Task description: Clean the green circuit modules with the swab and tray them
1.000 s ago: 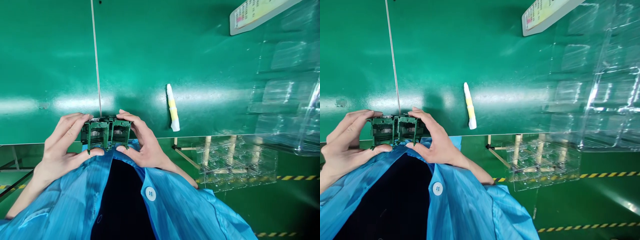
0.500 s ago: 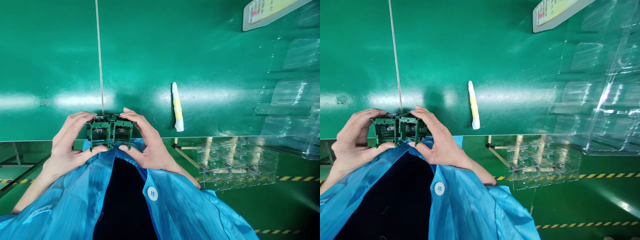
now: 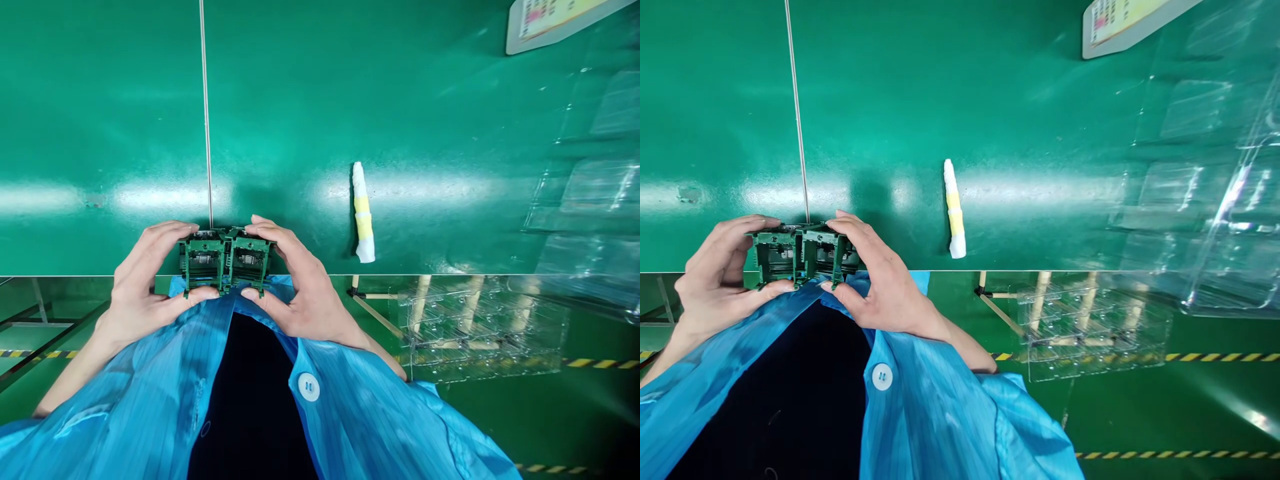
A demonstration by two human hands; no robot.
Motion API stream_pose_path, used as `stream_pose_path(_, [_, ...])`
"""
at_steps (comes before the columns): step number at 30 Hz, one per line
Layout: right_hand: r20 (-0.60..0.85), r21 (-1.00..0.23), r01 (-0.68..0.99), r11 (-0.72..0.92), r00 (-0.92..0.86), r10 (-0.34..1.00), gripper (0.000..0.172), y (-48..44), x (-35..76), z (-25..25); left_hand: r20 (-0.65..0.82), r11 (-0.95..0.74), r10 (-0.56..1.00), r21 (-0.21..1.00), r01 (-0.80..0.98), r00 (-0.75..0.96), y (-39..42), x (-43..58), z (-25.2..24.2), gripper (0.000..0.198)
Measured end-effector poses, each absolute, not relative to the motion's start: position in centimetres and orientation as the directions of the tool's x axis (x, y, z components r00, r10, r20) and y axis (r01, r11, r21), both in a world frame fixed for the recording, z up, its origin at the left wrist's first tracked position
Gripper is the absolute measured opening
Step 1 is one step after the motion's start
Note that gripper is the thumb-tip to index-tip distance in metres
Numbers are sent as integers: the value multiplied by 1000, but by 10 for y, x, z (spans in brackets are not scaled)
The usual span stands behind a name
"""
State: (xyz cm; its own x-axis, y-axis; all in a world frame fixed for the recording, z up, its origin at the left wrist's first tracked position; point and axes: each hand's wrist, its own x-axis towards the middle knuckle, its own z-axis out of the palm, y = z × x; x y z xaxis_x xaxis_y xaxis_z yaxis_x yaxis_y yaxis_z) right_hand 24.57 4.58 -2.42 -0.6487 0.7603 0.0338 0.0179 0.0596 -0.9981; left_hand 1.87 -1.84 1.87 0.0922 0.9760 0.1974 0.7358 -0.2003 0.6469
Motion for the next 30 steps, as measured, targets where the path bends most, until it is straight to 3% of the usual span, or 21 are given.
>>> stream_pose_path(8, [1,-996,63,57,-657,754,60,46,247,-21,188,-186,979,663,725,79,-18,18,17,79])
stream_pose_path(16, [-3,-994,87,72,-659,752,60,53,244,-31,87,-42,996,763,645,-37,-19,13,7,74])
stream_pose_path(19, [17,-974,174,145,-583,812,65,58,243,-41,97,23,982,793,608,-164,-21,9,8,68])
stream_pose_path(24, [170,-863,380,334,-404,899,73,66,268,-48,45,168,957,718,675,-286,-28,-4,20,75])
stream_pose_path(27, [193,-729,641,239,-142,971,53,76,295,-57,17,189,958,712,676,-286,-28,-6,23,78])
stream_pose_path(30, [112,-598,792,118,-63,992,20,90,321,-75,167,44,956,731,681,-241,-23,-1,21,74])
